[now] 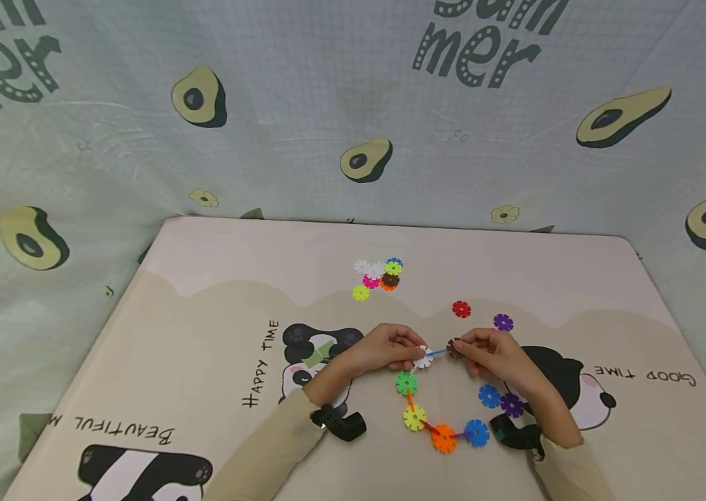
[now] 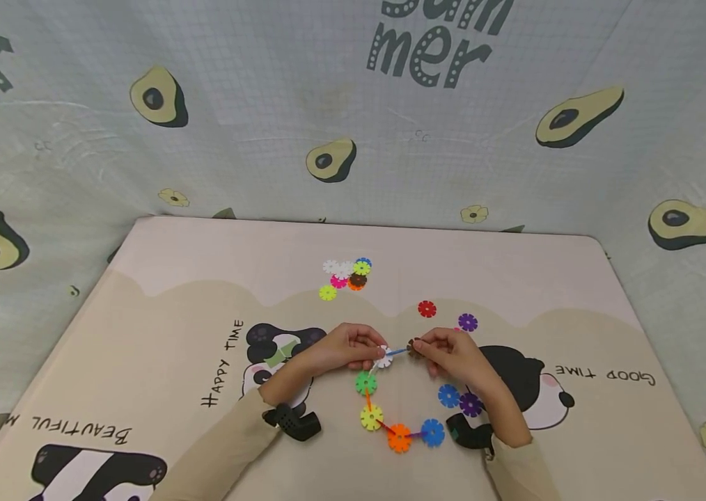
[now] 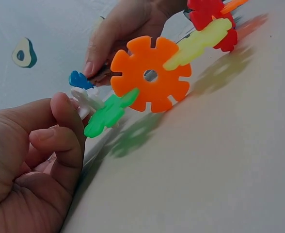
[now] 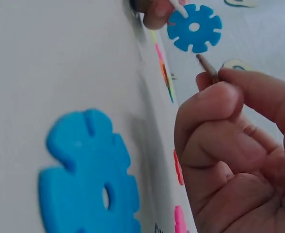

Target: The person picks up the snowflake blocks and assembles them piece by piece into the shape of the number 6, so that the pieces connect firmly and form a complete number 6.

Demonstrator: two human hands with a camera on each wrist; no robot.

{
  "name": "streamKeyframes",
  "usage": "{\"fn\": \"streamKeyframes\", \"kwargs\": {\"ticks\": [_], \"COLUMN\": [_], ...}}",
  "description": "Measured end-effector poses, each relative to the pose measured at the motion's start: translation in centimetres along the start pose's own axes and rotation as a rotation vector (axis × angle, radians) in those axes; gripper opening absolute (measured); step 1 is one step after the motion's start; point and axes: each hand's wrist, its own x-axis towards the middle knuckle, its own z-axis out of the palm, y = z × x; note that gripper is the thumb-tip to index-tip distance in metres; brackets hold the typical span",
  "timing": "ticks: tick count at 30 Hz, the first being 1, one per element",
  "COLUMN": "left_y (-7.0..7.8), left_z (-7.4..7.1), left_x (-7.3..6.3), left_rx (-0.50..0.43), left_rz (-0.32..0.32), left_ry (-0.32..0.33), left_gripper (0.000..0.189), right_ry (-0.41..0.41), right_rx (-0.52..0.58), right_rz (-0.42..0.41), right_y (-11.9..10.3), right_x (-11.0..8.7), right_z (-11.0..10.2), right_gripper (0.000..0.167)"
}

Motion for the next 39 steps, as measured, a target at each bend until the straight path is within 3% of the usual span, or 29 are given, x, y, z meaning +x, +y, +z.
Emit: {"fn": "streamKeyframes", "kwargs": {"ticks": [3,9,24,39], "left_y": [-0.01,-0.04,0.03,-0.12], "left_z": [0.02,0.08,0.12,0.04], "left_x": [-0.02,0.02,0.08,0.15], "left_rx": [-0.001,0.019,0.041,0.042], "left_rz": [-0.006,-0.007,0.0,0.006], "left_ry": [0.009,0.021,0.024,0.004], "left_gripper": [0.021,0.02,0.019,0.02], "right_ry": [0.003,-0.016,-0.052,-0.084], "right_rx": [0.064,0.122,0.064,0.084], "right_rz": [0.039,0.037,0.015,-0.002], "right_y": [-0.01,-0.11,0.27,0.37], "right_x": [0.06,0.09,0.19,0.2], "right_z": [0.03,0.18,0.01,-0.04], "right_gripper": [0.03,0.032,0.03,0.03]}}
